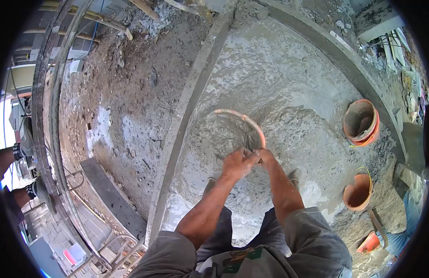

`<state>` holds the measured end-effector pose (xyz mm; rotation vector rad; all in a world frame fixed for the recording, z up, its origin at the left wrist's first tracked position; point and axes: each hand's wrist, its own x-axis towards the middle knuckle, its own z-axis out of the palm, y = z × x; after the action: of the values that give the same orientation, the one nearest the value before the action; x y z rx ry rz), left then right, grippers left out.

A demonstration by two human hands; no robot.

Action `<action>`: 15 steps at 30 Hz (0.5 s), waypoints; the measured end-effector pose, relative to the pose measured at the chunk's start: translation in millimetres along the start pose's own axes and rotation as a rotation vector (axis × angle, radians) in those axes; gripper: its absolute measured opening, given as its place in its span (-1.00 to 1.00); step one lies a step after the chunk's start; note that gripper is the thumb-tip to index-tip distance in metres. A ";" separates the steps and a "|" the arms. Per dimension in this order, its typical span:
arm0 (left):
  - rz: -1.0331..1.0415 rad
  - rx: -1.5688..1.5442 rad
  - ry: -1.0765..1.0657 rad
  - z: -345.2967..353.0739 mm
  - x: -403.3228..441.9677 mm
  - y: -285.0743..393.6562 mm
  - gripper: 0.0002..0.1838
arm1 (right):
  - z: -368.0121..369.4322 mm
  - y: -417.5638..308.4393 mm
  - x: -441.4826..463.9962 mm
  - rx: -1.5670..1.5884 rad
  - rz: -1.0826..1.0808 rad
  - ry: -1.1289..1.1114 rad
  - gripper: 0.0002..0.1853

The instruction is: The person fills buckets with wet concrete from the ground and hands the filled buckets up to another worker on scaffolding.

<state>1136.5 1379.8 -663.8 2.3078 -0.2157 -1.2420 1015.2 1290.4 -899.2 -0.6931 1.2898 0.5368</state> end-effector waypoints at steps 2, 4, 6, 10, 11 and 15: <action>0.079 -0.170 0.007 26.4 4.5 -4.2 -0.60 | -5.0 22.7 4.5 0.099 0.043 0.025 -0.68; 0.092 -0.239 0.008 51.8 18.0 -33.4 -0.60 | -3.9 30.8 12.5 0.044 0.050 0.114 -0.68; 0.037 -0.198 -0.005 66.2 15.7 -84.4 -0.60 | 4.1 35.1 16.5 -0.155 0.024 0.261 -0.69; -0.125 -0.538 0.067 34.6 -8.7 -119.3 -0.57 | 8.0 44.9 -3.1 -0.807 -0.237 0.577 -0.70; -0.141 -0.510 0.066 18.2 -2.6 -119.4 -0.56 | 11.4 30.3 -18.2 -0.732 -0.206 0.556 -0.70; -0.047 -0.422 0.096 -14.1 -31.2 -77.2 -0.55 | -10.9 18.9 -45.9 -0.668 -0.163 0.499 -0.68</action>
<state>1122.7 1462.6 -673.2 2.0057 0.1250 -1.0743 984.9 1296.3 -858.8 -1.5495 1.4978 0.6928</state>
